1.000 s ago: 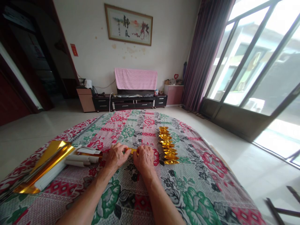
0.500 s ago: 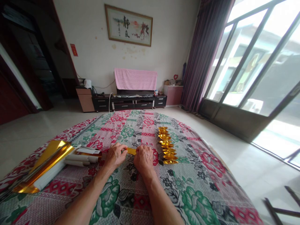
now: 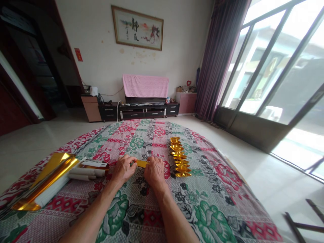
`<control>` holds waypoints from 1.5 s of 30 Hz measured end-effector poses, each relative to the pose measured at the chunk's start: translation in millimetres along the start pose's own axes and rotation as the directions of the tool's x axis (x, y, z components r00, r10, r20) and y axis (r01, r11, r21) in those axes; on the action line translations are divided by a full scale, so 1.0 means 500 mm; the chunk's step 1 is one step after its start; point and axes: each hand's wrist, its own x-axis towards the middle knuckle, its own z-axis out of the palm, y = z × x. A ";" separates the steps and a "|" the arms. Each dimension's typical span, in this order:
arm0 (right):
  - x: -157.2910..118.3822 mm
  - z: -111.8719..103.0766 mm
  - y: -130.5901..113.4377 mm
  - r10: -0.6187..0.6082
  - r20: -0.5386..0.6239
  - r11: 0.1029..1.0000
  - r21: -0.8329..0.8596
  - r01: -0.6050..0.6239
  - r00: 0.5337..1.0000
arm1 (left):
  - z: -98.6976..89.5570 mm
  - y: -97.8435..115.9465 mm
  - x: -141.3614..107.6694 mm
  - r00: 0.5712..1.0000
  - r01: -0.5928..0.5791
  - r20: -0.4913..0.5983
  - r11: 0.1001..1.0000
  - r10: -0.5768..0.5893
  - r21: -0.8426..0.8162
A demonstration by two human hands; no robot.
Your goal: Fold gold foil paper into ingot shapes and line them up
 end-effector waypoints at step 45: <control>-0.002 -0.014 -0.007 0.044 -0.113 0.980 0.197 -0.021 0.993 | -0.001 -0.014 0.000 0.981 0.031 -0.167 0.935 -0.096 -0.352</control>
